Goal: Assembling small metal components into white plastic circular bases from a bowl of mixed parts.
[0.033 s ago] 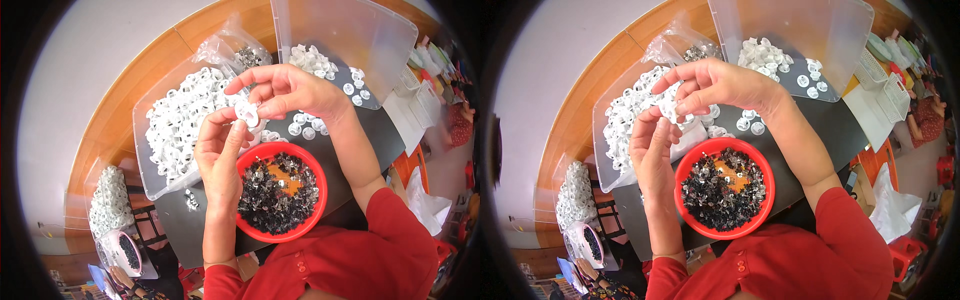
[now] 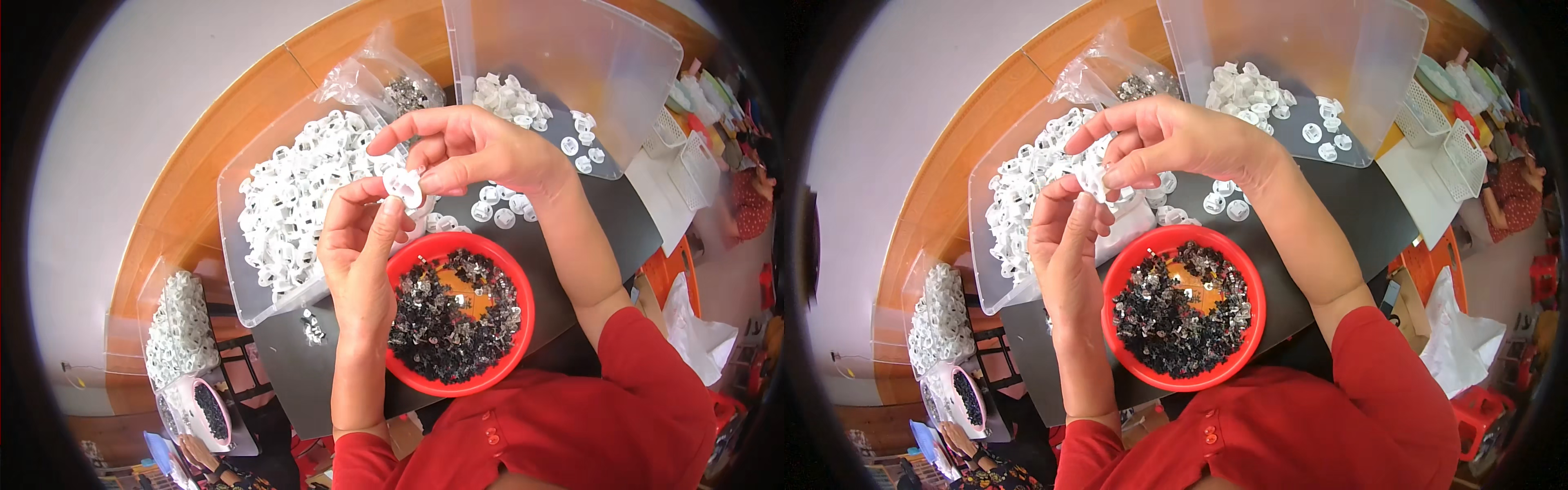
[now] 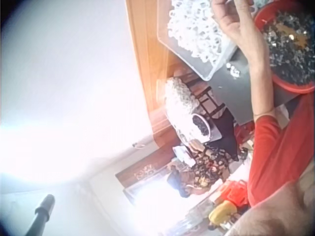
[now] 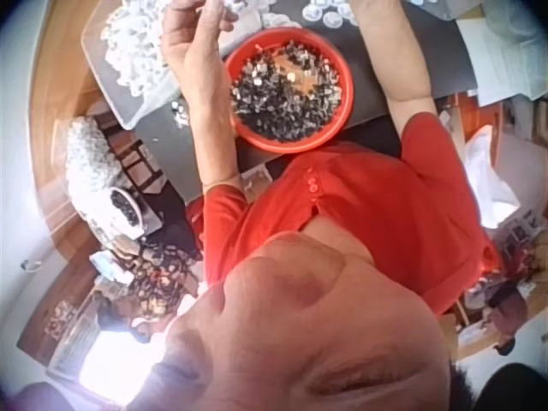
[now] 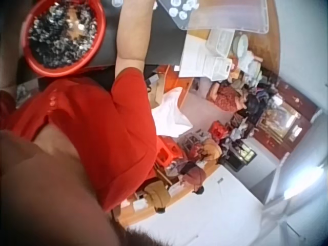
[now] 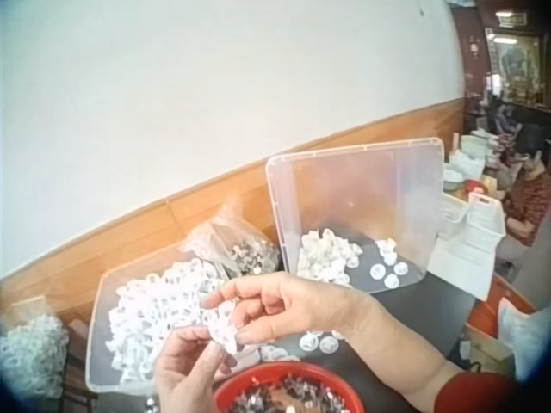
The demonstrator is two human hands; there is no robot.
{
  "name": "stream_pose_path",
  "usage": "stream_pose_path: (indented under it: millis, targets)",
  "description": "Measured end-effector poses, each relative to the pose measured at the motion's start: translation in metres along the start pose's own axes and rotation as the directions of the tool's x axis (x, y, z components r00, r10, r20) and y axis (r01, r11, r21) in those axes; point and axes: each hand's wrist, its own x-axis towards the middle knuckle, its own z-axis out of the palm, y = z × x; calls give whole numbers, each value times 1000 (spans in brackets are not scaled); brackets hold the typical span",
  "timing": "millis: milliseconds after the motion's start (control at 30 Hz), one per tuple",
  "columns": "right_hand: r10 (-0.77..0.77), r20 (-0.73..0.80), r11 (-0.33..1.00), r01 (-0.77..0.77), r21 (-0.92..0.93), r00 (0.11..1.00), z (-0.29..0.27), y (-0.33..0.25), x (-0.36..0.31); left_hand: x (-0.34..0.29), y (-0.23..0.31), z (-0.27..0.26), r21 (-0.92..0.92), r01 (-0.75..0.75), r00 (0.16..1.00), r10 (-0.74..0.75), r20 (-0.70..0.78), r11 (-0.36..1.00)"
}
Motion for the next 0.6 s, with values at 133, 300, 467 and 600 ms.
stream_pose_path:
  millis: [133,300,467,600]
  targets:
    - [-28,-83,993,18,-120,996,0,-2,-1,2,-1,-3,-51,-38,998,35,-48,998]
    - [-105,-145,977,75,-201,984,7,1,-3,2,-3,-3,-69,-22,998,18,-53,997]
    - [-133,-210,969,83,-232,969,8,-3,-2,2,-2,-2,-18,-9,1000,9,10,1000]
    - [-154,-229,953,83,-292,961,8,-7,-2,4,-6,-1,-52,-9,999,7,-41,999]
